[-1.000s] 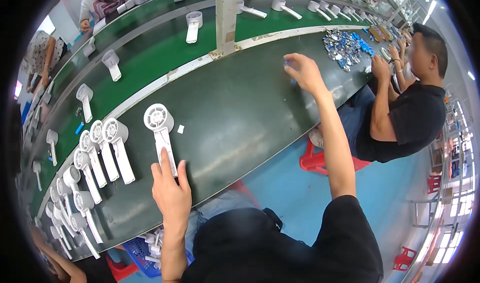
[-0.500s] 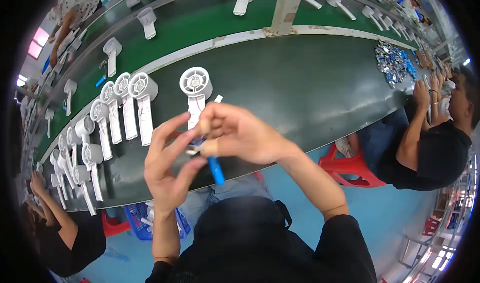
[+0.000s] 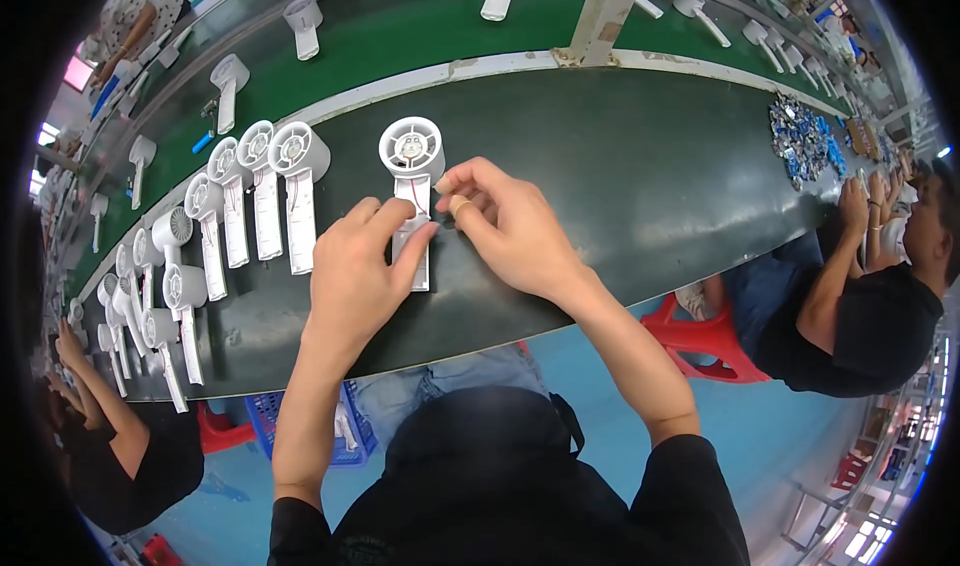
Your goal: The person assembles portable fans by connecting circuit boards and batteries to the wiring, fitting them into the plastic fan handles by hand, and placing the assembled units onto the conveyor belt.
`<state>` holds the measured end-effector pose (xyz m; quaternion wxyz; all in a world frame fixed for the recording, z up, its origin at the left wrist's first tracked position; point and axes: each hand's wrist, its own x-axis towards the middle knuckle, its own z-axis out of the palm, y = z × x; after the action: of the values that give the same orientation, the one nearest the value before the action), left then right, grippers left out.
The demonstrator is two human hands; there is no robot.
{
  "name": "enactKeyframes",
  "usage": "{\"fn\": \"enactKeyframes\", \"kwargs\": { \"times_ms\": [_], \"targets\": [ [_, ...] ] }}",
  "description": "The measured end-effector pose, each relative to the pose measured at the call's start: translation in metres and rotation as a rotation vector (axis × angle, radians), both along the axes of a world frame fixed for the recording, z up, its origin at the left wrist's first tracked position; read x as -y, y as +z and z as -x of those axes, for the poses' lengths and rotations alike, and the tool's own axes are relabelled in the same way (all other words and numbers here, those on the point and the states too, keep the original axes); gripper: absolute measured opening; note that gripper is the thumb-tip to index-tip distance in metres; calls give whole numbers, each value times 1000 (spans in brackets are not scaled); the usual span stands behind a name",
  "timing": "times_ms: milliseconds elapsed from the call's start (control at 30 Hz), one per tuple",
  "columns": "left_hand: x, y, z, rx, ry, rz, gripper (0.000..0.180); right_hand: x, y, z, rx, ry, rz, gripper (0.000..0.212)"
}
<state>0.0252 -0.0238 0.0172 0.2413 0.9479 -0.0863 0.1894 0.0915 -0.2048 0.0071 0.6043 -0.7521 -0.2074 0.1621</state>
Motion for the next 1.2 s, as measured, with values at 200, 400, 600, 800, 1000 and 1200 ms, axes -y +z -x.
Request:
{"fn": "enactKeyframes", "kwargs": {
  "times_ms": [200,400,600,800,1000,1200],
  "targets": [
    [8,-5,-5,-66,39,120,10,-6,1,-3,71,7,45,15],
    [0,-1,0,-114,99,485,7,-23,-6,-12,454,99,93,21],
    [1,-3,3,-191,189,524,7,-26,-21,-9,818,20,191,17],
    [-2,-14,12,-132,126,511,30,-27,-16,-2,821,-77,161,11],
    [-7,-29,11,12,24,507,28,-24,-12,-4,215,-5,-46,7],
    [-4,-21,11,41,32,437,26,-22,-8,-2,15,47,-86,8]
  ]
}}
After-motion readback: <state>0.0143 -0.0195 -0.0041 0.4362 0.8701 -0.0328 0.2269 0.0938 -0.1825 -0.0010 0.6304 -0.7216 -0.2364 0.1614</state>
